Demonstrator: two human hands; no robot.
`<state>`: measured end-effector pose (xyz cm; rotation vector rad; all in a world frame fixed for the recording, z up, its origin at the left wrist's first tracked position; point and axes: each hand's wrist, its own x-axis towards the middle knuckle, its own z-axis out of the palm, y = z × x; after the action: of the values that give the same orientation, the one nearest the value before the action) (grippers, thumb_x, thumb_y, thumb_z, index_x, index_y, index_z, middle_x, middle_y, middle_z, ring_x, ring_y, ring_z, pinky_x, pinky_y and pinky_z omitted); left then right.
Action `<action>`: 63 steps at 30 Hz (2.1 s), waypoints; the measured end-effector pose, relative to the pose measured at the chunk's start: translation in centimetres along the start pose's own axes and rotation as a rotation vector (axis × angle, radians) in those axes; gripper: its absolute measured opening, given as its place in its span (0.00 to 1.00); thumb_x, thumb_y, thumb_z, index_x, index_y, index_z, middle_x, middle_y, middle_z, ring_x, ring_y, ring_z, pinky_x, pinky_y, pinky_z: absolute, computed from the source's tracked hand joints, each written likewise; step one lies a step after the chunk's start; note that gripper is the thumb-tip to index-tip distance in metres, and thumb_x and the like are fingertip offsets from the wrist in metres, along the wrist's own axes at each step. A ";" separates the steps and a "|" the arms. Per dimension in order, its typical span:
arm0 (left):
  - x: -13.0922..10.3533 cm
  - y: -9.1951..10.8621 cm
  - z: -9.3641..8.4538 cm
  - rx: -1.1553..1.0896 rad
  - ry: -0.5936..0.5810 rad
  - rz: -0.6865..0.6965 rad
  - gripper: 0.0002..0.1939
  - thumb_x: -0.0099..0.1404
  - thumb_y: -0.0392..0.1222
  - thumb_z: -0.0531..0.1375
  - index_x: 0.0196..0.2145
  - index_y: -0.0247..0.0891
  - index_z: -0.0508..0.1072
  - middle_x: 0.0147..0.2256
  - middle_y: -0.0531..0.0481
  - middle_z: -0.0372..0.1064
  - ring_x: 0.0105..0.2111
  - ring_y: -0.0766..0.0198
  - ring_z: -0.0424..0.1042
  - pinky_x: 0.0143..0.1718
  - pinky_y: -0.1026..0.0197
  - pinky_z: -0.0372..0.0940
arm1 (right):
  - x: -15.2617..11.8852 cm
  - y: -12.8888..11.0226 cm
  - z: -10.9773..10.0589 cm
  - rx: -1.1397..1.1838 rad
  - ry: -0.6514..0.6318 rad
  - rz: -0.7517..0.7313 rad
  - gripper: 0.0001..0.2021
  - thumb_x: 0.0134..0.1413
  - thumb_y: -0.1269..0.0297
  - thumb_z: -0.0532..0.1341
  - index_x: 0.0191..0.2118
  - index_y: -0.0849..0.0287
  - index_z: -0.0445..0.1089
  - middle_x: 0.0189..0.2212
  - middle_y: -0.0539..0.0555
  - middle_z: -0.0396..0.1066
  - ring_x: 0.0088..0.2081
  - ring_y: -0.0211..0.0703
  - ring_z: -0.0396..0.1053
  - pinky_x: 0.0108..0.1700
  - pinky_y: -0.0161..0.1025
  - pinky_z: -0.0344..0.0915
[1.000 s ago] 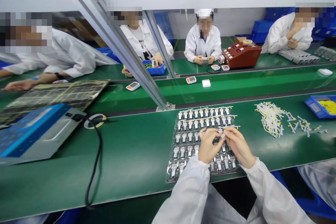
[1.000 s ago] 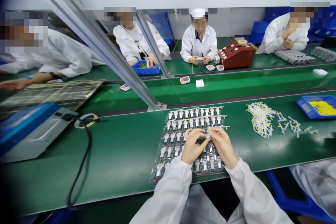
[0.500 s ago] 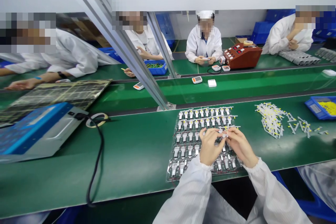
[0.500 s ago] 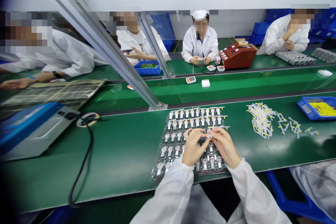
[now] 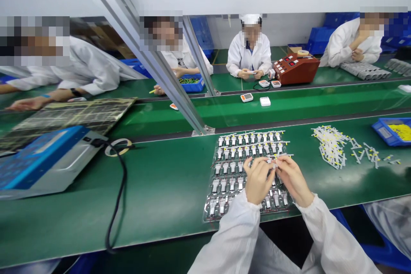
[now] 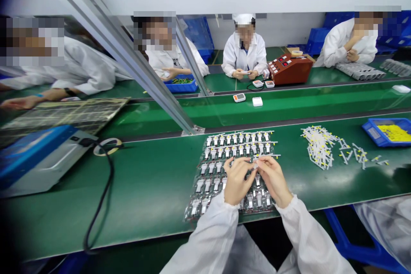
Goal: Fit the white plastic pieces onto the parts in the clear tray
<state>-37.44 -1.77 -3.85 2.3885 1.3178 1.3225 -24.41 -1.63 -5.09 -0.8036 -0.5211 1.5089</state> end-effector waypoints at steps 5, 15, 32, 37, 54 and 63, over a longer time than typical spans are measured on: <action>0.0 0.2 0.0 -0.010 0.025 0.000 0.04 0.64 0.33 0.59 0.34 0.40 0.70 0.30 0.54 0.75 0.43 0.59 0.73 0.55 0.46 0.45 | 0.1 0.1 0.0 -0.013 0.004 -0.014 0.10 0.39 0.65 0.73 0.30 0.55 0.75 0.28 0.48 0.73 0.32 0.34 0.69 0.37 0.33 0.66; 0.0 0.4 0.1 0.002 0.025 -0.013 0.05 0.64 0.31 0.57 0.34 0.40 0.70 0.30 0.54 0.76 0.44 0.59 0.73 0.55 0.46 0.45 | -0.1 0.3 0.3 -0.039 0.028 -0.068 0.09 0.42 0.65 0.72 0.31 0.55 0.73 0.28 0.47 0.71 0.32 0.35 0.69 0.36 0.32 0.66; 0.1 -2.0 0.4 -0.267 -0.177 -0.378 0.03 0.60 0.40 0.64 0.34 0.43 0.76 0.38 0.50 0.77 0.46 0.55 0.72 0.56 0.42 0.48 | 0.0 -1.0 -0.8 -0.637 0.016 -0.293 0.15 0.53 0.51 0.63 0.44 0.51 0.73 0.38 0.53 0.70 0.41 0.44 0.68 0.46 0.42 0.65; 0.0 -2.6 0.2 -0.349 -0.204 -0.400 0.04 0.58 0.39 0.65 0.33 0.43 0.77 0.39 0.49 0.76 0.45 0.55 0.73 0.54 0.45 0.55 | -0.8 -2.2 -0.8 -1.134 -0.006 -0.597 0.09 0.58 0.57 0.59 0.42 0.49 0.74 0.46 0.57 0.65 0.51 0.52 0.61 0.56 0.52 0.57; -0.1 -2.3 0.7 -0.175 -0.243 -0.328 0.06 0.62 0.40 0.62 0.39 0.44 0.74 0.39 0.50 0.77 0.48 0.56 0.70 0.57 0.42 0.47 | 0.5 -2.3 -0.3 -1.320 -0.161 -0.558 0.07 0.60 0.62 0.57 0.31 0.54 0.69 0.34 0.54 0.69 0.40 0.48 0.63 0.45 0.47 0.59; 0.4 -5.6 0.8 -0.138 -0.311 -0.394 0.04 0.63 0.42 0.60 0.36 0.44 0.74 0.35 0.51 0.77 0.48 0.54 0.70 0.57 0.40 0.47 | 2.4 -2.3 0.6 -1.345 -0.186 -0.624 0.06 0.60 0.64 0.57 0.34 0.54 0.70 0.39 0.56 0.68 0.45 0.50 0.63 0.49 0.49 0.60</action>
<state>-40.28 2.21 -6.66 2.0030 1.4494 0.8636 -23.22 1.11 -3.45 -1.3081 -1.8144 0.4924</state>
